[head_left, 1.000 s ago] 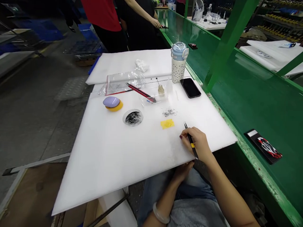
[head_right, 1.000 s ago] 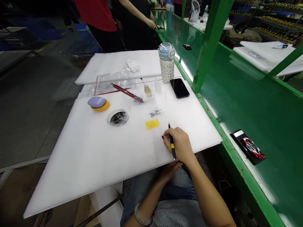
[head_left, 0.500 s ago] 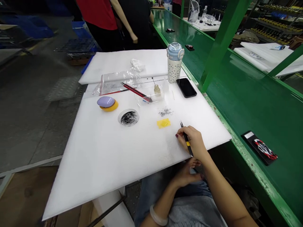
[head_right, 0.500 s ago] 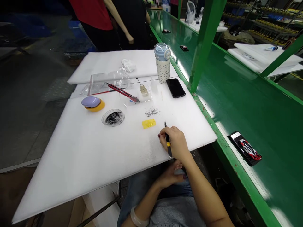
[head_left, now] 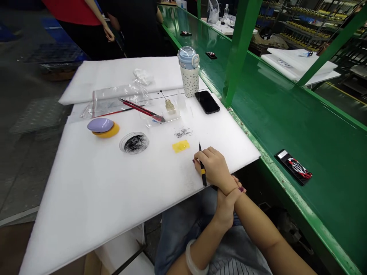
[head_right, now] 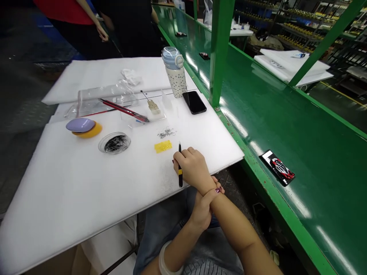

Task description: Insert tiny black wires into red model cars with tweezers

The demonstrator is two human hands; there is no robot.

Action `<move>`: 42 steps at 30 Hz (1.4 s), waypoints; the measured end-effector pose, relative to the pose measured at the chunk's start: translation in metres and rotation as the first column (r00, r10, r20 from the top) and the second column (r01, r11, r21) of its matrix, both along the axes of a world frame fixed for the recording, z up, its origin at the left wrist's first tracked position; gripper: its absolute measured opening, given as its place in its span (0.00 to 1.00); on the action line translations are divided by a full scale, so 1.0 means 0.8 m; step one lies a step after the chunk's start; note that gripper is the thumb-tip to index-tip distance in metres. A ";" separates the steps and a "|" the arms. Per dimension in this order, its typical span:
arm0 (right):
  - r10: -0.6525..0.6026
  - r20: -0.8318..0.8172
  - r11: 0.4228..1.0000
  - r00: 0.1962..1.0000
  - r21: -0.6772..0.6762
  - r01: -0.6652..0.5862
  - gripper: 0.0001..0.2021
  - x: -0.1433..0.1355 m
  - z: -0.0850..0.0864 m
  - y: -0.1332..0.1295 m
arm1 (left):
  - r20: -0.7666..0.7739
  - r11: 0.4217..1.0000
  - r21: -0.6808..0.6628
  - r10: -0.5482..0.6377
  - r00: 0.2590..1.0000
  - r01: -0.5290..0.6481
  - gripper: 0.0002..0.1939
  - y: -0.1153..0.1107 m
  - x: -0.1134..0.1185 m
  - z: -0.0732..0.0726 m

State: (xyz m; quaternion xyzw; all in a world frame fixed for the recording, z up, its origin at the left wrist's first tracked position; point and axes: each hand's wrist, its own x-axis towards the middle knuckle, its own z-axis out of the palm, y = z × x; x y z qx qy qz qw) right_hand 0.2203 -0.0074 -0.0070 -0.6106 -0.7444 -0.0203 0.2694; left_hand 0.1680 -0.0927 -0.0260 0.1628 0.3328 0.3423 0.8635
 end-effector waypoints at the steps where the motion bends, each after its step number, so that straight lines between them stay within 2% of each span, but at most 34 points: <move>1: 0.011 0.015 1.000 1.000 -0.002 -0.011 0.09 0.001 0.000 0.000 | 0.010 1.000 -0.003 0.005 1.000 -0.005 0.21 0.000 0.002 0.002; 5: 0.029 0.091 0.999 0.995 0.022 -0.031 0.09 0.002 0.002 0.003 | 0.042 0.999 0.010 0.039 0.998 -0.040 0.20 -0.001 0.011 0.004; 9: -0.013 0.102 0.993 0.995 0.122 0.001 0.11 -0.005 0.010 -0.001 | 0.082 0.995 0.074 0.067 0.994 -0.073 0.20 -0.005 0.012 0.001; 11: 0.011 0.085 0.982 0.996 0.185 -0.027 0.11 -0.012 0.019 -0.006 | 0.107 0.988 0.125 0.076 0.991 -0.089 0.21 -0.008 0.006 0.001; 15: 0.162 0.135 0.949 0.978 0.250 -0.192 0.13 -0.034 0.041 -0.012 | 0.128 0.962 0.213 0.147 0.981 -0.172 0.28 -0.012 -0.014 0.006; 20: 0.126 0.251 0.936 0.960 0.289 -0.199 0.15 -0.068 0.058 -0.007 | 0.147 0.915 0.235 0.300 0.942 -0.328 0.29 -0.006 -0.040 0.020; 27: 0.201 0.294 0.890 0.935 0.344 -0.299 0.14 -0.101 0.059 0.002 | 0.132 0.846 0.244 0.456 0.880 -0.475 0.26 0.008 -0.056 0.030; 33: 0.160 0.245 0.876 0.956 0.411 -0.252 0.12 -0.111 0.061 0.004 | 0.181 0.809 0.243 0.504 0.845 -0.535 0.23 0.011 -0.056 0.023; 35: 0.137 0.215 0.888 0.967 0.407 -0.217 0.10 -0.106 0.061 0.003 | 0.168 0.824 0.265 0.472 0.865 -0.501 0.22 0.012 -0.053 0.013; 37: 0.135 0.173 0.912 0.976 0.363 -0.190 0.09 -0.090 0.058 0.001 | 0.082 0.878 0.342 0.327 0.941 -0.335 0.23 0.012 -0.046 0.001; 39: 0.108 0.098 0.945 0.989 0.299 -0.133 0.07 -0.062 0.053 0.001 | 0.035 0.898 0.385 0.218 0.975 -0.215 0.29 0.012 -0.039 -0.013; 40: 0.068 0.062 0.963 0.996 0.258 -0.082 0.06 -0.043 0.051 0.002 | 0.008 0.903 0.399 0.169 0.986 -0.158 0.33 0.012 -0.035 -0.020; 42: -0.088 0.056 0.986 0.995 0.148 0.079 0.05 -0.003 0.047 0.008 | -0.082 0.903 0.428 0.077 0.994 -0.035 0.37 0.014 -0.029 -0.031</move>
